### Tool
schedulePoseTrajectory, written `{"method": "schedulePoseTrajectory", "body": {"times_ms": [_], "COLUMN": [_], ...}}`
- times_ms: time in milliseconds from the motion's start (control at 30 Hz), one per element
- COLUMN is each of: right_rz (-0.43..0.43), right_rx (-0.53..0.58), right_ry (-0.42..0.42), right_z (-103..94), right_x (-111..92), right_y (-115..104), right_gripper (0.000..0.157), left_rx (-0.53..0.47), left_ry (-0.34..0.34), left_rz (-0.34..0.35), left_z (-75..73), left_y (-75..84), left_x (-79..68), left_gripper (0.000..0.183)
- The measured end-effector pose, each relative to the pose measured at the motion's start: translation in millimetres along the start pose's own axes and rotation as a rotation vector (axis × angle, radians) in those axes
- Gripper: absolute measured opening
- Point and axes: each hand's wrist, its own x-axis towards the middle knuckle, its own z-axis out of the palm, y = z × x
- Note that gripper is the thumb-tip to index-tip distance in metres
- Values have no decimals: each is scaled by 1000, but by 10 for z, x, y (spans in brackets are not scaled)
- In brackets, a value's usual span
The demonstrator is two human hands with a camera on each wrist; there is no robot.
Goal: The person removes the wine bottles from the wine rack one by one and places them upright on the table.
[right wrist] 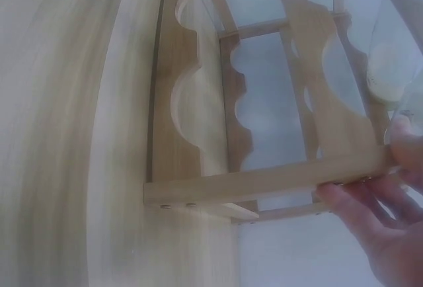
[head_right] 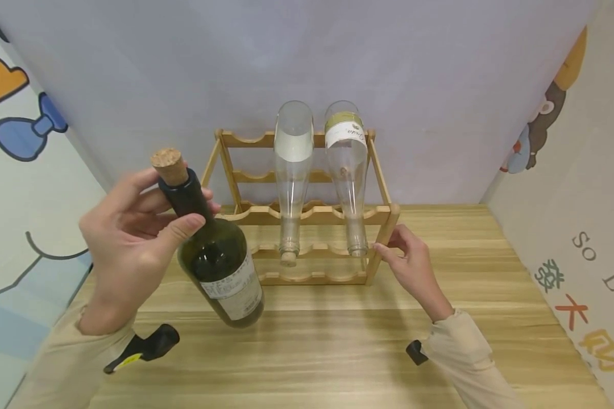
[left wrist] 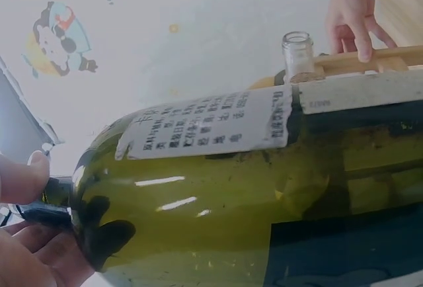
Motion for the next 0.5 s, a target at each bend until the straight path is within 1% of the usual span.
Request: {"method": "schedulePoseTrajectory", "body": {"times_ms": [200, 400, 500], "right_rz": [2, 8, 9], "right_rx": [-6, -12, -23], "right_ry": [2, 2, 7], "right_z": [-3, -2, 1], "right_x": [-3, -2, -2], "right_y": [-2, -14, -12], "right_gripper": [24, 24, 24], "left_rx": [-5, -76, -94], "left_ry": [-21, -51, -59], "left_rz": [-7, 5, 11], "left_z": [-9, -6, 0], "left_y": [-32, -83, -112], "left_x": [-83, -171, -216], "left_gripper": [52, 55, 54]}}
